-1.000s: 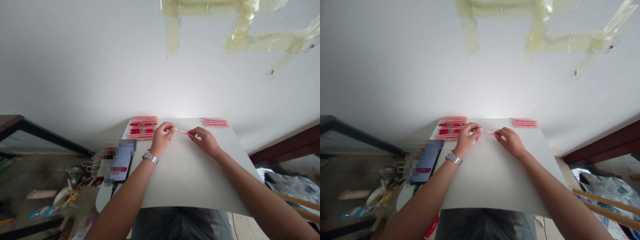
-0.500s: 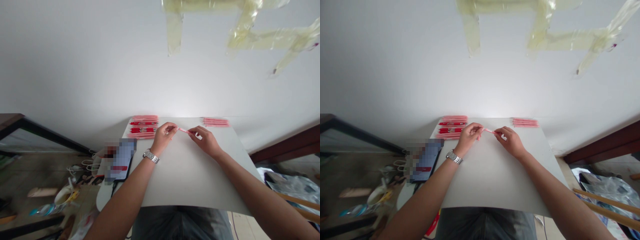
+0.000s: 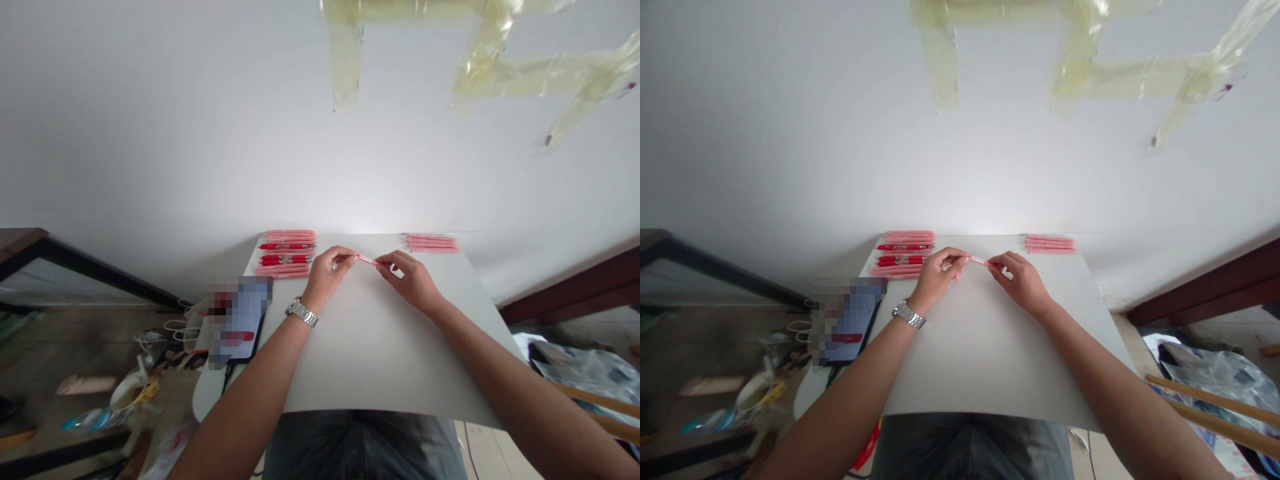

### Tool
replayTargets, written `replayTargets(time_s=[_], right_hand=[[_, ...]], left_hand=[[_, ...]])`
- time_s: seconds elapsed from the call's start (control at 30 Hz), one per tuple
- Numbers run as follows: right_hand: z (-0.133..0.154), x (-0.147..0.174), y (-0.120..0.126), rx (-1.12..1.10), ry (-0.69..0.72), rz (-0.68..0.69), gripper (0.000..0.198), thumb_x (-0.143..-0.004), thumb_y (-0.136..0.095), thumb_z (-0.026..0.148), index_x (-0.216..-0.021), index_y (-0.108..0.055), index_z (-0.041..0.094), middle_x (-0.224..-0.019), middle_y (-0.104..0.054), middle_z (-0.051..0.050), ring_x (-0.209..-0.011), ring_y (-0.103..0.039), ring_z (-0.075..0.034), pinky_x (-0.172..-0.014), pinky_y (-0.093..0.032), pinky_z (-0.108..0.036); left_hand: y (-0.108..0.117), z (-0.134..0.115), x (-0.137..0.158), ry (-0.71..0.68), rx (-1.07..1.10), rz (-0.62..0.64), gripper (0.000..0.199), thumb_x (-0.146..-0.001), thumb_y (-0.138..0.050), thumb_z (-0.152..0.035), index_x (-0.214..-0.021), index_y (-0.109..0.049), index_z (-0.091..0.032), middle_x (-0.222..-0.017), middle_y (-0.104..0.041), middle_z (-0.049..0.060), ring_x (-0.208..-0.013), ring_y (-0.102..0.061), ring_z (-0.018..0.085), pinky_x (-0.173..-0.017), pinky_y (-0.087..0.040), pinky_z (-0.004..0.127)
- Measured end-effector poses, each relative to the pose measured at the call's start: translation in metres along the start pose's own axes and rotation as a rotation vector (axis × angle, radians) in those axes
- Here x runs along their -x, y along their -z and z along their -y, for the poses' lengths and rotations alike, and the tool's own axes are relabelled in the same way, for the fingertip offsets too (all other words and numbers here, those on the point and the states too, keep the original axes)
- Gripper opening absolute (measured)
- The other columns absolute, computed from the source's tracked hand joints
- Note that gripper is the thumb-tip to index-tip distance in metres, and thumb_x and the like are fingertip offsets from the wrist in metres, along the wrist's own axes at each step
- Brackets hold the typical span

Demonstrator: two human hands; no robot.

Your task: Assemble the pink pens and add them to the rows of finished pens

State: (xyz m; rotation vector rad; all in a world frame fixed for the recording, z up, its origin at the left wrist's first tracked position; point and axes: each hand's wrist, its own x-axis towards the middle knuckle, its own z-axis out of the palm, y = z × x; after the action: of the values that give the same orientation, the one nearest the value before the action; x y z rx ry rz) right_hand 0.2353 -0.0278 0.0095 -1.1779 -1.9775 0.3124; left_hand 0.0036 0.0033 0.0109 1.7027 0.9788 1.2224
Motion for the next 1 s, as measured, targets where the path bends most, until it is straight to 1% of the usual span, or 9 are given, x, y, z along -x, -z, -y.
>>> replayTargets(time_s=[0.23,0.47,0.8,1.0], right_hand=[[-0.0012,0.0012,0.0001,-0.013,0.002,0.011,0.015,-0.101,-0.059,0.031,-0.109,-0.07,0.025,-0.093,-0.069,-0.005,-0.081,-0.064,-0.019,-0.071,-0.052,-0.033],[-0.0036,0.0017,-0.0022,-0.014,0.013,0.025,0.015,-0.101,-0.06,0.032,-0.11,-0.07,0.025,-0.093,-0.07,-0.005,-0.084,-0.065,-0.019,-0.073,-0.052,-0.034],[-0.0022,0.002,-0.0032,-0.033,-0.009,0.042,0.021,-0.101,-0.057,0.039,-0.109,-0.071,0.025,-0.092,-0.071,-0.006,-0.083,-0.066,-0.02,-0.073,-0.054,-0.034],[-0.0025,0.0018,-0.0039,-0.029,-0.023,0.041,0.018,-0.101,-0.058,0.037,-0.107,-0.071,0.025,-0.092,-0.072,-0.005,-0.081,-0.066,-0.02,-0.073,-0.053,-0.034]], left_hand=[[0.0003,-0.006,0.001,-0.028,-0.039,-0.018,0.021,-0.093,-0.07,-0.04,-0.099,-0.076,-0.02,-0.097,-0.075,0.007,-0.078,-0.068,0.015,-0.071,-0.054,0.028],[0.0008,-0.007,0.0008,-0.074,-0.076,-0.022,0.021,-0.095,-0.068,-0.04,-0.101,-0.078,-0.022,-0.101,-0.075,0.008,-0.081,-0.069,0.015,-0.072,-0.055,0.028],[0.0004,-0.0089,0.0021,-0.079,-0.117,-0.027,0.025,-0.097,-0.065,-0.041,-0.105,-0.079,-0.023,-0.104,-0.075,0.008,-0.084,-0.069,0.016,-0.075,-0.057,0.029],[0.0004,-0.0069,0.0011,-0.086,-0.135,-0.04,0.023,-0.098,-0.064,-0.039,-0.103,-0.077,-0.022,-0.103,-0.075,0.007,-0.083,-0.069,0.015,-0.08,-0.057,0.03]])
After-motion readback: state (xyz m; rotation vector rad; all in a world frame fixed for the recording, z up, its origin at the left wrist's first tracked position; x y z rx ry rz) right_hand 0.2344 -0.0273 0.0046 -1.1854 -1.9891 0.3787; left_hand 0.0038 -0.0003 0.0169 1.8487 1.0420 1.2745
